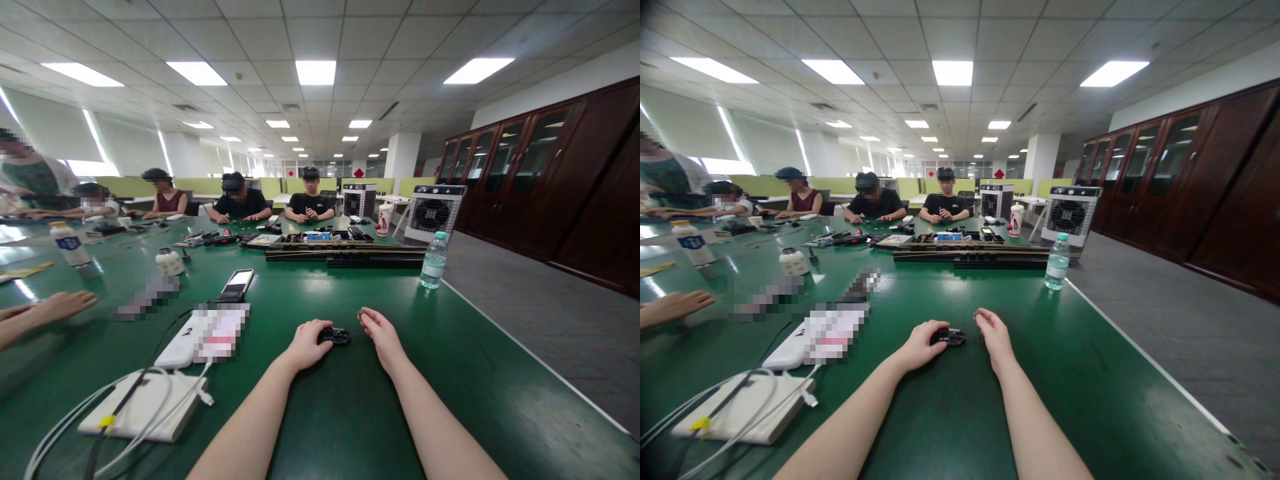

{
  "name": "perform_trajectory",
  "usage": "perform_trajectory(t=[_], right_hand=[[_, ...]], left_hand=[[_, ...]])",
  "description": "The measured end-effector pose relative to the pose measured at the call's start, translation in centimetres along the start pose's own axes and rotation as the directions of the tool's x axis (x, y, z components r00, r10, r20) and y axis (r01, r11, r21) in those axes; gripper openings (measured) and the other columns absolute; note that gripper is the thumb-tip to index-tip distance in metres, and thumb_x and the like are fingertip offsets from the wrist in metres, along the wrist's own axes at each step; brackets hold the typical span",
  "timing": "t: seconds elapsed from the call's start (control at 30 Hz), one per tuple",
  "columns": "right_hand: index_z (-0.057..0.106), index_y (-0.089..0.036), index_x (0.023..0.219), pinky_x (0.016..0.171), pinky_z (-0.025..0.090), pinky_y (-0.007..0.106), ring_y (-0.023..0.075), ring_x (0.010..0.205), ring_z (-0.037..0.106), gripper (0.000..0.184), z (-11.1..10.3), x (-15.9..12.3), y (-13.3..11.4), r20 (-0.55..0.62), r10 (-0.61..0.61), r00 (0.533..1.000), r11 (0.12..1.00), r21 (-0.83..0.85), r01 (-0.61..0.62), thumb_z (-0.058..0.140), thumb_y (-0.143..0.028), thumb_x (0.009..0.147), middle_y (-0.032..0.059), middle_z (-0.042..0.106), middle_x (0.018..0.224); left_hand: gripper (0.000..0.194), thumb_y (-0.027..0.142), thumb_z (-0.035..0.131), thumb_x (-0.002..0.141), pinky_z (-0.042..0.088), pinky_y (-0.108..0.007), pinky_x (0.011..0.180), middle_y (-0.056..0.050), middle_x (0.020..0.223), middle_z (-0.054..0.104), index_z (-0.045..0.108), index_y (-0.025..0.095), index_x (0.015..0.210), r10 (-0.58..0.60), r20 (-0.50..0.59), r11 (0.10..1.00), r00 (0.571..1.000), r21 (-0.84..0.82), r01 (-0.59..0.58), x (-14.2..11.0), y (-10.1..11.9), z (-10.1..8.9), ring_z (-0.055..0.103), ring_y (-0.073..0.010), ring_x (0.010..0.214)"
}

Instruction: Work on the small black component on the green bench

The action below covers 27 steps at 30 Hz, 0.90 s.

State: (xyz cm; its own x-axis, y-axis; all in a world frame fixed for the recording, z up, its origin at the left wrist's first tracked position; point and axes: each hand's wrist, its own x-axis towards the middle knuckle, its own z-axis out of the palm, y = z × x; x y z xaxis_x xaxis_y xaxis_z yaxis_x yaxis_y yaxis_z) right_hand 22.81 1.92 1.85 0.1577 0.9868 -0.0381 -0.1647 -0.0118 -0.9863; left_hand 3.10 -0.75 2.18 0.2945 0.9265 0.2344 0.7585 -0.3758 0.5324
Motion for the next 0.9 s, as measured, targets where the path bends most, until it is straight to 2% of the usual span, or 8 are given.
perform_trajectory(t=[0.3,0.63,0.9], right_hand=[[0.065,-0.021,0.09,0.065,0.044,0.025,0.0165,0.08,0.061,0.035,-0.21,0.34,0.13,-0.017,0.043,0.999,0.989,0.144,-0.04,0.071,-0.036,0.059,0.0037,0.07,0.088],[0.065,-0.021,0.092,0.066,0.048,0.031,0.021,0.083,0.064,0.036,-0.38,0.59,0.4,-0.009,-0.023,1.0,0.998,0.061,0.023,0.066,-0.042,0.063,0.0072,0.071,0.094],[0.064,-0.02,0.092,0.066,0.048,0.029,0.0202,0.083,0.064,0.037,-0.26,0.25,-0.11,-0.009,0.028,1.0,0.993,0.116,-0.027,0.068,-0.04,0.061,0.0071,0.071,0.092]], left_hand=[[0.041,0.025,0.058,0.073,0.037,-0.034,0.098,-0.003,0.115,0.06,0.056,0.024,0.114,0.003,0.004,1.0,1.0,-0.01,-0.003,-0.04,0.19,-0.26,0.052,-0.0216,0.109],[0.042,0.025,0.058,0.074,0.037,-0.034,0.097,-0.002,0.114,0.06,0.056,0.025,0.115,0.004,0.016,1.0,1.0,-0.011,-0.004,-0.07,0.28,-0.39,0.052,-0.0219,0.108],[0.042,0.026,0.059,0.073,0.037,-0.035,0.097,-0.002,0.114,0.06,0.056,0.025,0.115,0.008,0.014,1.0,1.0,0.003,-0.008,0.02,0.06,-0.14,0.052,-0.0222,0.108]])
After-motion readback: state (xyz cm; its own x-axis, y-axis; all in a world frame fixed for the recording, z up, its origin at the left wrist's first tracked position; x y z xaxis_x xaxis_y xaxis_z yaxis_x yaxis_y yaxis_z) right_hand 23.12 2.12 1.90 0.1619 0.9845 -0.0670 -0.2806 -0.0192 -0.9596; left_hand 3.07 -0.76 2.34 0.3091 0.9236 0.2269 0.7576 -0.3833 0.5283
